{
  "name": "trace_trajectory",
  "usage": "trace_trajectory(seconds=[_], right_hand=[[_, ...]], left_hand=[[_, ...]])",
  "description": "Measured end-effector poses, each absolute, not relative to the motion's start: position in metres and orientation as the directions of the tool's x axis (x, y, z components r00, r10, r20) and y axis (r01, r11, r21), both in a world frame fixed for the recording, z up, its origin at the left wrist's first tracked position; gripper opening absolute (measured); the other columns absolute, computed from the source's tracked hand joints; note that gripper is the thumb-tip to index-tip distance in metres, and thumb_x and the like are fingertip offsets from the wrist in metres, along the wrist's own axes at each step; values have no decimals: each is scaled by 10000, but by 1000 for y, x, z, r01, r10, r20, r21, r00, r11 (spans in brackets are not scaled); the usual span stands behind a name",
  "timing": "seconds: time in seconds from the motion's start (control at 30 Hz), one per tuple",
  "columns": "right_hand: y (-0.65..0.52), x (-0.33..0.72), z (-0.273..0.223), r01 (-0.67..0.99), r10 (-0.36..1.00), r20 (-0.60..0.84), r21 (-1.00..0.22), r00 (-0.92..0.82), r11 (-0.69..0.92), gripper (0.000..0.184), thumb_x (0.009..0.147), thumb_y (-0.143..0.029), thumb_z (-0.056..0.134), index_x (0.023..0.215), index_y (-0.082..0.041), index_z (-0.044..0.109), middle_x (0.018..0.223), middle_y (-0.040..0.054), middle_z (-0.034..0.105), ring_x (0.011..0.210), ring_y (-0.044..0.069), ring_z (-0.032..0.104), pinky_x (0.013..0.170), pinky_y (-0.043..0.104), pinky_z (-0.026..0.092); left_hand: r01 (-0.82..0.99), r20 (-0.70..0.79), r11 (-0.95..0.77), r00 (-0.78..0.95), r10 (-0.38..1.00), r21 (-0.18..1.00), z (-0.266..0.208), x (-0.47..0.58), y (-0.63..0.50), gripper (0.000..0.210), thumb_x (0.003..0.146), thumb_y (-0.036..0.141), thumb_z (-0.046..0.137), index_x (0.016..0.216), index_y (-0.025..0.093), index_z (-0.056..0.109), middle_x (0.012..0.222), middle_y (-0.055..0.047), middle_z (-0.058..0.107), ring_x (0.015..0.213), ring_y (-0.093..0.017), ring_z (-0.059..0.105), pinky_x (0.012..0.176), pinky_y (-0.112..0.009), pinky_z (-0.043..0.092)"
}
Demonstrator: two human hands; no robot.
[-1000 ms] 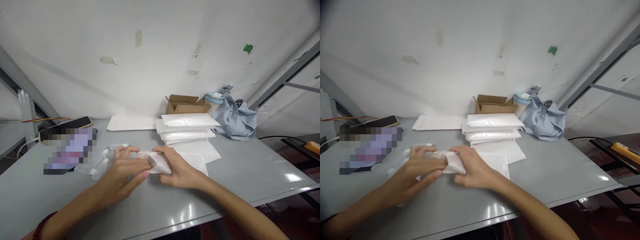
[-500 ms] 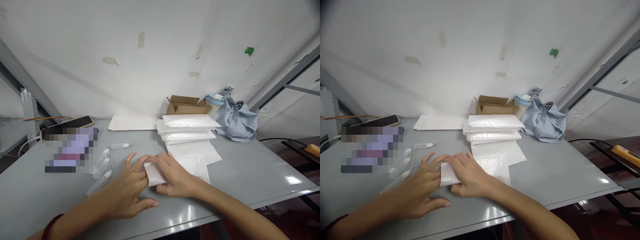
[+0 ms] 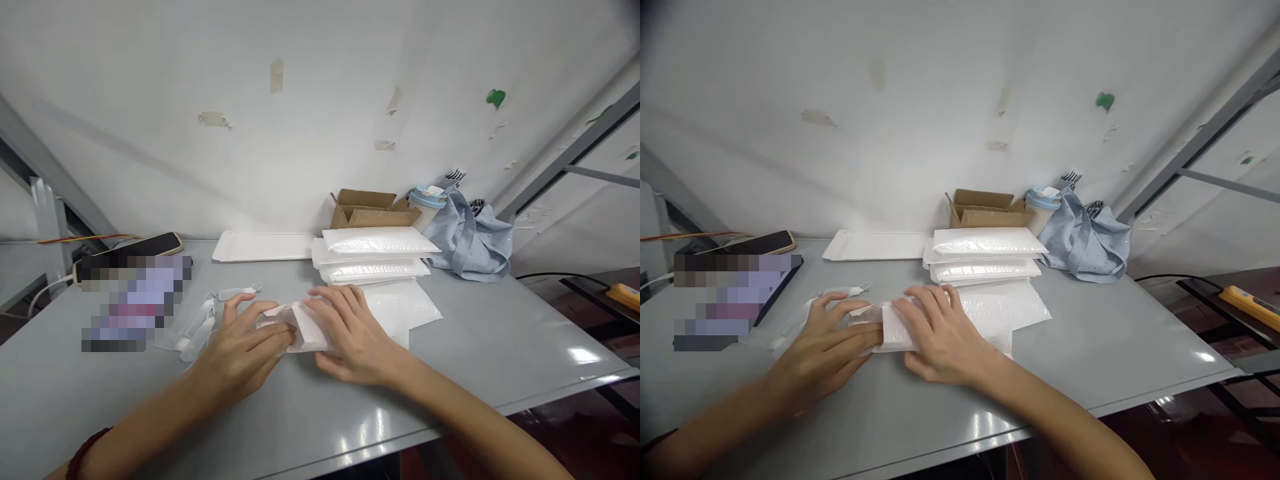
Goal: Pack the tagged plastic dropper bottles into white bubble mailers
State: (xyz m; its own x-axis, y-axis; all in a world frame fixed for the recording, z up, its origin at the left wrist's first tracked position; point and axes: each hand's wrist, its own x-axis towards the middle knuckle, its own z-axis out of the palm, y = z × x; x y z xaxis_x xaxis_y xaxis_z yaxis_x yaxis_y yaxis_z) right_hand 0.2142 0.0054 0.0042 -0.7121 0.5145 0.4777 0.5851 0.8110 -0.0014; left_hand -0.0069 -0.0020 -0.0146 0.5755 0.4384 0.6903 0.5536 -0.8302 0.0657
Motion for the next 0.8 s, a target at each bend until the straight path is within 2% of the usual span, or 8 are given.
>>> trace_trajectory(seconds=[0.1, 0.17, 0.23, 0.33, 0.5, 0.67, 0.8], right_hand=[[3, 212, 1, 658, 467, 536, 243, -703, 713, 517, 812, -206, 525, 1287, -38, 411, 1325, 274, 464, 1226, 377, 392, 952, 572, 309], [1, 210, 0, 670, 427, 570, 326, -702, 667, 455, 828, -121, 482, 1269, -17, 445, 1291, 260, 518, 1228, 361, 412, 963, 550, 308], [-2, 208, -1, 665, 399, 583, 358, -707, 655, 440, 822, -48, 438, 1258, -1, 466, 1261, 237, 560, 1216, 338, 437, 965, 523, 314], [-8, 206, 0, 673, 445, 549, 332, -708, 661, 485, 806, -16, 390, 1287, 2, 453, 1294, 230, 545, 1216, 337, 444, 949, 524, 326], [-11, 204, -1, 707, 550, 479, 248, -684, 663, 563, 773, -31, 386, 1336, -14, 403, 1328, 249, 502, 1216, 364, 442, 916, 560, 358], [-6, 207, -2, 750, 506, 622, 209, -597, 628, 508, 754, 0, 422, 1257, -50, 468, 1228, 225, 578, 1153, 333, 504, 907, 518, 392], [-6, 208, -2, 744, 436, 704, 196, -560, 639, 414, 767, 16, 425, 1163, -56, 524, 1058, 175, 666, 1041, 282, 586, 901, 473, 410]], left_hand=[[591, 718, -806, 557, 418, 11, -11, -6, -3, 224, 835, -1, 502, 928, 192, 569, 806, 20, 712, 857, -210, 551, 834, -420, 331], [607, 718, -795, 561, 411, -19, -8, -4, -6, 206, 822, 4, 504, 905, 184, 558, 787, 12, 700, 782, -198, 534, 730, -372, 323], [605, 715, -796, 571, 403, -34, -6, -3, -10, 201, 796, 0, 500, 862, 184, 548, 748, 14, 677, 722, -183, 506, 661, -342, 299], [585, 695, -810, 602, 393, -48, -3, -1, -15, 211, 778, -10, 478, 822, 186, 542, 731, 9, 650, 716, -180, 484, 633, -330, 296], [577, 620, -811, 673, 404, -98, -2, -2, -16, 235, 783, -20, 419, 774, 183, 535, 883, -34, 659, 735, -186, 458, 629, -333, 302], [591, 648, -799, 654, 390, -116, -2, -4, -12, 156, 859, 49, 479, 835, 187, 548, 828, -4, 665, 668, -165, 416, 588, -324, 283], [594, 632, -798, 658, 409, -103, 2, -2, -15, 192, 832, 12, 481, 840, 190, 550, 869, -9, 666, 649, -167, 401, 571, -318, 275]])
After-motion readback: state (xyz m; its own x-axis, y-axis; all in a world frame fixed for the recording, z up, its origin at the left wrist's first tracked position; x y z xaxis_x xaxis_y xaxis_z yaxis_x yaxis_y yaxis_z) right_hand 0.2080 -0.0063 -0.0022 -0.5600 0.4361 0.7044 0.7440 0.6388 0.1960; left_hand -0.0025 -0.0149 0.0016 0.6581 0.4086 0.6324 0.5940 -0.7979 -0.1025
